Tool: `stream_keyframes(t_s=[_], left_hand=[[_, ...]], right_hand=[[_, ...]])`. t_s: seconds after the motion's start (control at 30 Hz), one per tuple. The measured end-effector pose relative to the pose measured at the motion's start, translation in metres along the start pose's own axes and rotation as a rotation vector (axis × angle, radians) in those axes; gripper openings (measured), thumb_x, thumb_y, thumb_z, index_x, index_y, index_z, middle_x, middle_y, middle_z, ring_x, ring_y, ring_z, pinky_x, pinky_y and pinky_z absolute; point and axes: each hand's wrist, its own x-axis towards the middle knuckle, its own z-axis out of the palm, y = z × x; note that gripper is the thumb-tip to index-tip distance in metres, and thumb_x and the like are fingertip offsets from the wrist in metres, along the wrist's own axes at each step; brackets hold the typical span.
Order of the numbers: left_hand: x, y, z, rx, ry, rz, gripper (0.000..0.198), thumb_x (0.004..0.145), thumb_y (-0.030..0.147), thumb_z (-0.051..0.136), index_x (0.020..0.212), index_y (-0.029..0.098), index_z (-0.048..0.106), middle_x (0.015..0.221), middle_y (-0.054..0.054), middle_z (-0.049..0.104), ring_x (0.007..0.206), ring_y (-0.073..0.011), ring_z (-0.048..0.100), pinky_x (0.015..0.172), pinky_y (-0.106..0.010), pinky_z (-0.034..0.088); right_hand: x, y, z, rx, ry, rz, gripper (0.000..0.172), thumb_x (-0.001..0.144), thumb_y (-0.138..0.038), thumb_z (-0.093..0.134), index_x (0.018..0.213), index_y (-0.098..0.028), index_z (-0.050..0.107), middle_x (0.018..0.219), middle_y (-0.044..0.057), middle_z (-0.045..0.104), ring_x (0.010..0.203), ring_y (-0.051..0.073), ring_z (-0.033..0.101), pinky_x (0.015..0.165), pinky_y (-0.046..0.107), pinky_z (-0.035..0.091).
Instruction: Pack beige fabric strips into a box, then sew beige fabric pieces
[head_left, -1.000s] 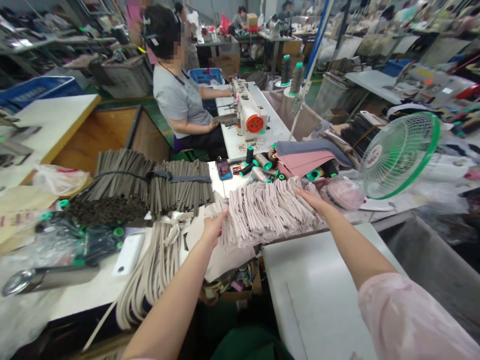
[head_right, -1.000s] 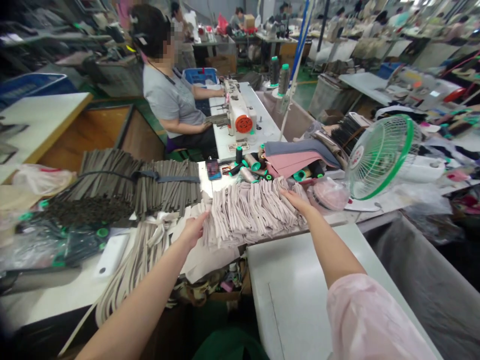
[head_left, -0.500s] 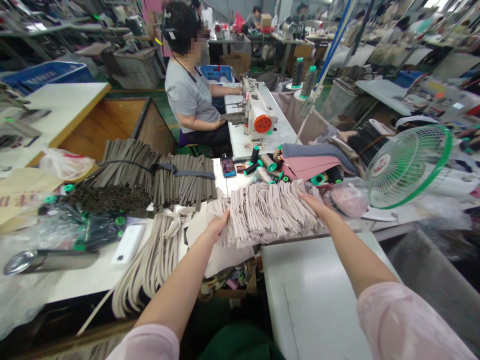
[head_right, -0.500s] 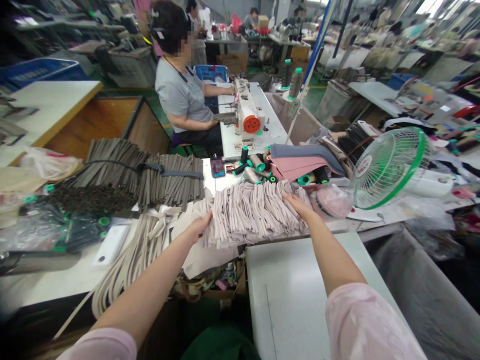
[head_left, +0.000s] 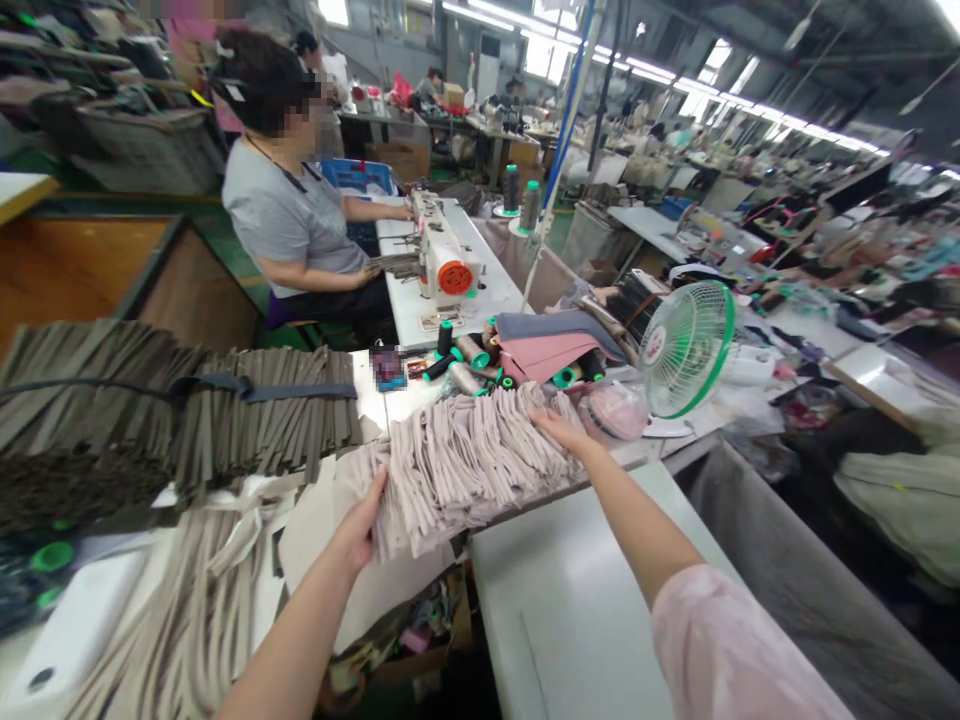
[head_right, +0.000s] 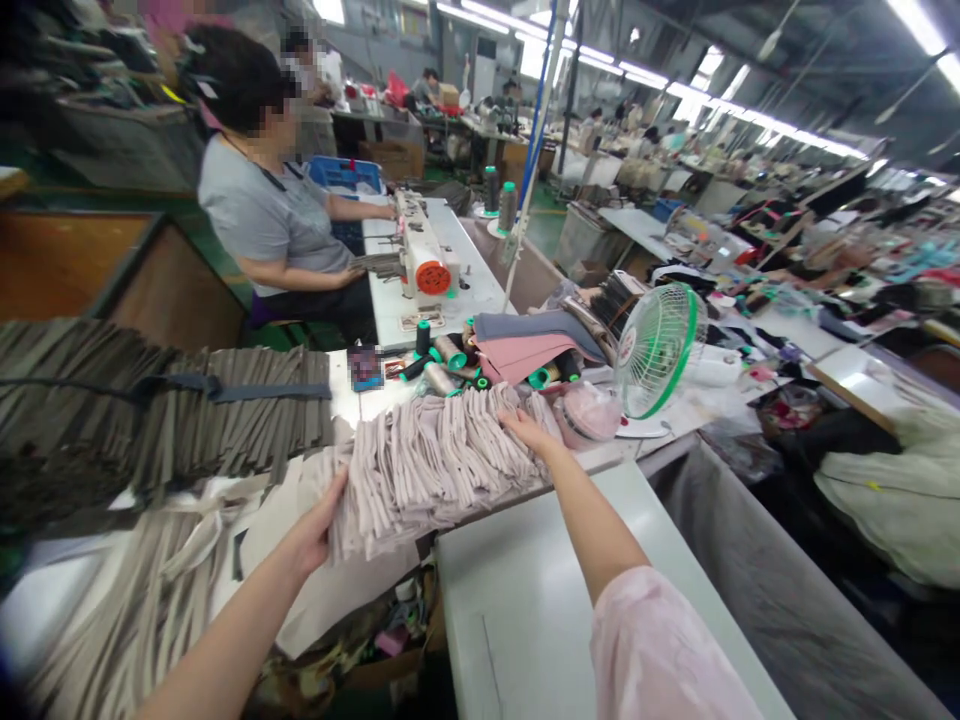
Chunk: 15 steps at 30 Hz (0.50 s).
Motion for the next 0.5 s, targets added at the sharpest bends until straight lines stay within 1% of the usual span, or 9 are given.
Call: stream_keyframes(t_s=[0.1, 0.2, 0.27, 0.33, 0.43, 0.5], left_hand=[[-0.006, 0.006, 0.008, 0.052, -0.116, 0.071, 0.059, 0.086, 0.060, 0.062, 0.126, 0.016, 0.065, 0.118, -0.015, 0.074, 0.113, -0.0244, 0.069, 0.104, -0.038, 0.052], [-0.018, 0.015, 0.021, 0.104, -0.183, 0.143, 0.051, 0.086, 0.049, 0.067, 0.125, 0.016, 0.066, 0.118, -0.014, 0.074, 0.115, -0.0233, 0.068, 0.109, -0.036, 0.048], [-0.025, 0.022, 0.032, 0.163, -0.189, 0.167, 0.049, 0.087, 0.045, 0.068, 0.125, 0.014, 0.066, 0.117, -0.015, 0.074, 0.116, -0.0250, 0.067, 0.109, -0.036, 0.048], [-0.030, 0.027, 0.043, 0.274, -0.170, 0.208, 0.049, 0.087, 0.045, 0.066, 0.124, 0.011, 0.067, 0.121, -0.017, 0.072, 0.121, -0.0272, 0.065, 0.110, -0.039, 0.046], [-0.032, 0.031, 0.056, 0.424, -0.127, 0.301, 0.054, 0.083, 0.047, 0.070, 0.122, 0.010, 0.067, 0.131, -0.018, 0.066, 0.133, -0.0291, 0.055, 0.116, -0.040, 0.038], [-0.031, 0.032, 0.062, 0.456, -0.125, 0.349, 0.058, 0.079, 0.049, 0.074, 0.122, 0.010, 0.067, 0.137, -0.018, 0.062, 0.138, -0.0292, 0.049, 0.120, -0.040, 0.033]], right_hand=[[-0.001, -0.007, 0.006, 0.038, -0.096, 0.011, 0.057, 0.081, -0.056, 0.071, 0.122, -0.017, 0.070, 0.130, 0.014, 0.067, 0.126, 0.030, 0.060, 0.114, 0.049, 0.038], [-0.001, -0.009, 0.012, 0.087, -0.124, -0.021, 0.058, 0.076, -0.055, 0.076, 0.121, -0.020, 0.071, 0.129, 0.012, 0.068, 0.125, 0.030, 0.061, 0.113, 0.050, 0.039], [-0.002, -0.010, 0.014, 0.082, -0.125, -0.034, 0.060, 0.074, -0.055, 0.078, 0.122, -0.020, 0.070, 0.131, 0.012, 0.067, 0.126, 0.030, 0.060, 0.114, 0.049, 0.038], [-0.003, -0.011, 0.015, 0.052, -0.134, -0.028, 0.065, 0.076, -0.057, 0.076, 0.128, -0.019, 0.067, 0.133, 0.013, 0.065, 0.128, 0.030, 0.058, 0.115, 0.048, 0.036], [-0.008, -0.016, 0.017, -0.010, -0.151, -0.039, 0.069, 0.079, -0.059, 0.072, 0.135, -0.020, 0.062, 0.134, 0.011, 0.065, 0.128, 0.028, 0.058, 0.115, 0.047, 0.036], [-0.011, -0.020, 0.020, -0.062, -0.150, -0.033, 0.069, 0.079, -0.059, 0.072, 0.136, -0.022, 0.061, 0.133, 0.010, 0.066, 0.127, 0.028, 0.058, 0.114, 0.047, 0.037]])
